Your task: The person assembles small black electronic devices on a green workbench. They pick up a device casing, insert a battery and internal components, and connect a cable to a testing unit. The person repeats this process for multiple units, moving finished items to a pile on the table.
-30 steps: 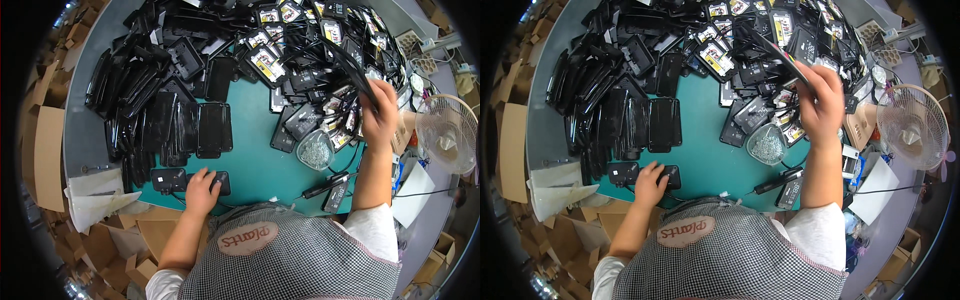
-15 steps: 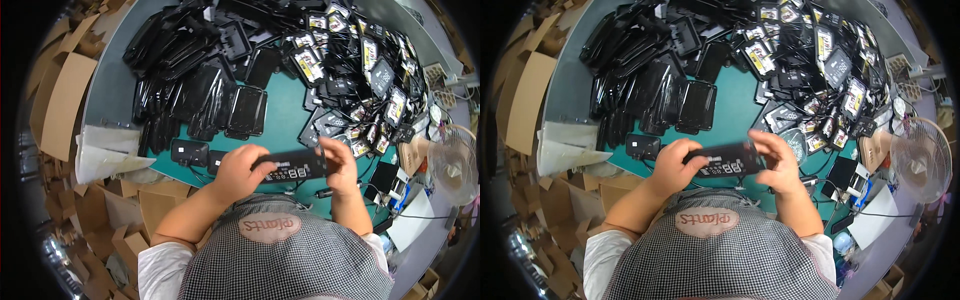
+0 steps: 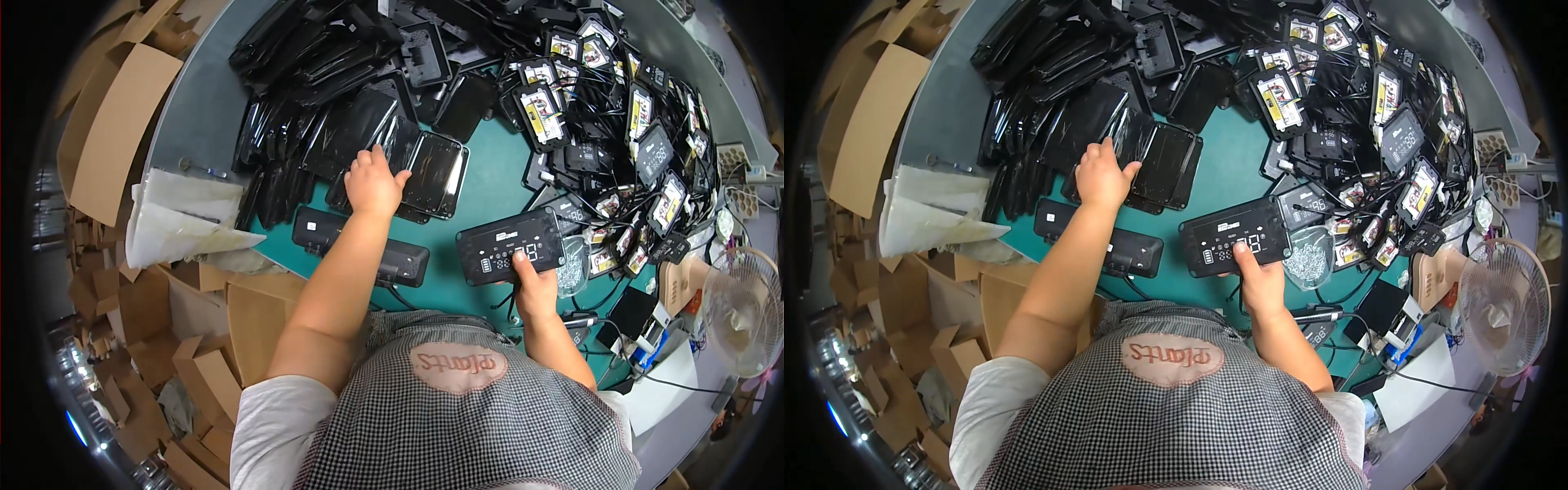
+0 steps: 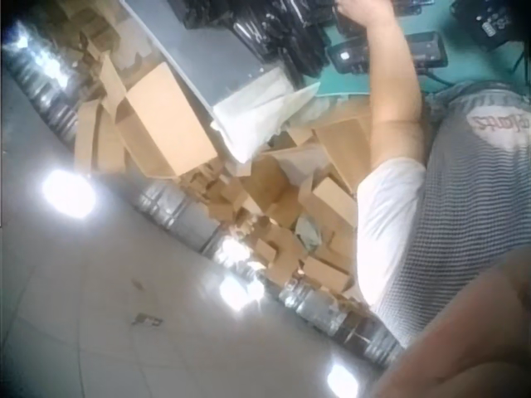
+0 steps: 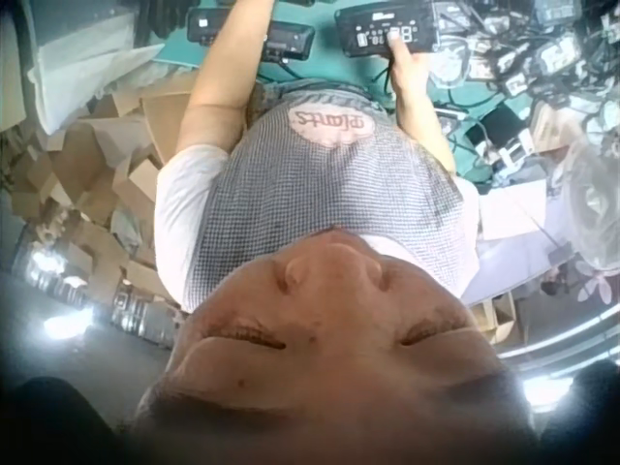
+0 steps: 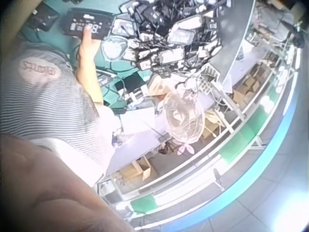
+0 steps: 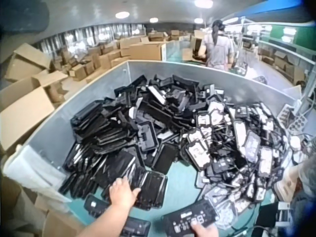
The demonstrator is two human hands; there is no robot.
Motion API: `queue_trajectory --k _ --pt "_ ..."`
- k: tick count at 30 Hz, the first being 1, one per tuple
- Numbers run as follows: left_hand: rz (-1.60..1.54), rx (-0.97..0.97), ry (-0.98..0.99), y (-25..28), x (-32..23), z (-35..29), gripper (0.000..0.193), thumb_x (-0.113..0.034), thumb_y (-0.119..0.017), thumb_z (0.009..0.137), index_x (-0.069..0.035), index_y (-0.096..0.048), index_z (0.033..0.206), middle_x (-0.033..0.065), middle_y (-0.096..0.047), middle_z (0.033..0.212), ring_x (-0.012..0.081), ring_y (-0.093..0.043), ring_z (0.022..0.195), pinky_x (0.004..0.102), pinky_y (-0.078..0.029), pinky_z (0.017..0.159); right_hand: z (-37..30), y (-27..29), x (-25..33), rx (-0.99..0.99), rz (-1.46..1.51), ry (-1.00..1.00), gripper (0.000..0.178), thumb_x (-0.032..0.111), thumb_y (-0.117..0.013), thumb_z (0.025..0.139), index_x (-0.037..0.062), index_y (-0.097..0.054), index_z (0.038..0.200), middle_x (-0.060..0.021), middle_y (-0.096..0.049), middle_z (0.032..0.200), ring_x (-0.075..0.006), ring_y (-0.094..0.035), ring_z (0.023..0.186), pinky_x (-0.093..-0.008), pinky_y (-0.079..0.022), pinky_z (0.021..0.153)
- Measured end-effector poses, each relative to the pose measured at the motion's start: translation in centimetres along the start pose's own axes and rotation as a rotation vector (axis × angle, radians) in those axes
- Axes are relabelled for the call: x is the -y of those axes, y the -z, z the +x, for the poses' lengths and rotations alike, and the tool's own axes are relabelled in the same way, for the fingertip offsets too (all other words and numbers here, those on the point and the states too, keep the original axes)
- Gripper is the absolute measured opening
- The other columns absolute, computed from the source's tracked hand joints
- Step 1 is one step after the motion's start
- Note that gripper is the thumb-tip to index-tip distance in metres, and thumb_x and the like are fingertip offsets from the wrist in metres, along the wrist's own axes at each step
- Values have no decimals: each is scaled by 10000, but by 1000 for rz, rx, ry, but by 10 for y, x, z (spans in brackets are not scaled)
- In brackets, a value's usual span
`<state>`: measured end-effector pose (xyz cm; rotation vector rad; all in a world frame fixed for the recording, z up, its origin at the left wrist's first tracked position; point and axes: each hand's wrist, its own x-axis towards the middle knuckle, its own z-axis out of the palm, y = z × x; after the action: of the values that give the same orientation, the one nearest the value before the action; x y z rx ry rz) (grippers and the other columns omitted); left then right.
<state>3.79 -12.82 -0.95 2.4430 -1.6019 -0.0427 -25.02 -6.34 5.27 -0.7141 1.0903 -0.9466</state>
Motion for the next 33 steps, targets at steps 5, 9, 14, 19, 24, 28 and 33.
queue_trajectory --k 5,9,14,19,24,28,33 --pt "-19 63 56 -27 -10 2 624 -371 -798 745 -44 -575 1228 107 -583 1143 312 -573 1082 445 -455 909 0 3 -4 -42 38 10 279 103 -570 956 -25 -519 1199 -117 -645 1003 -197 -668 778 -310 -572 576" --pt "-61 109 122 -39 -29 -5 828 -407 -794 752 -41 -436 1403 138 -521 1303 319 -521 1195 459 -446 966 -3 6 -2 -55 17 37 229 105 -565 966 -29 -556 1151 -115 -663 946 -179 -669 736 -290 -566 572" --pt "-43 284 222 -49 -50 -8 975 -439 -800 748 -75 -298 1500 144 -466 1389 325 -475 1259 493 -430 994 -10 15 -1 -53 22 54 247 117 -577 961 -30 -553 1159 -114 -666 948 -179 -673 738 -289 -569 567" --pt "-88 295 213 -42 -52 -1 993 -458 -880 616 -97 -403 1408 175 -538 1291 342 -512 1218 487 -441 970 -21 24 -1 -103 18 64 269 133 -585 959 -29 -549 1171 -112 -670 962 -178 -678 745 -284 -576 571" --pt "-319 -12 5 -32 -25 7 406 -267 -797 770 -22 -567 1000 197 -640 1004 401 -643 887 462 -523 759 -23 32 3 -100 -20 35 308 144 -603 949 -26 -532 1196 -111 -666 988 -186 -686 769 -288 -581 574" --pt "-963 307 225 9 -19 11 246 -209 -694 902 14 -628 983 62 -654 841 140 -612 779 306 -496 717 -18 35 7 -58 -23 -31 357 128 -623 922 -27 -510 1224 -109 -660 1017 -200 -682 812 -294 -583 548" --pt "-1547 610 213 82 -41 -23 286 -140 -593 973 1 -598 1221 75 -665 1103 127 -609 976 266 -476 890 -12 31 4 66 -64 -143 335 107 -615 925 -38 -539 1216 -95 -669 1025 -192 -677 860 -280 -574 524"
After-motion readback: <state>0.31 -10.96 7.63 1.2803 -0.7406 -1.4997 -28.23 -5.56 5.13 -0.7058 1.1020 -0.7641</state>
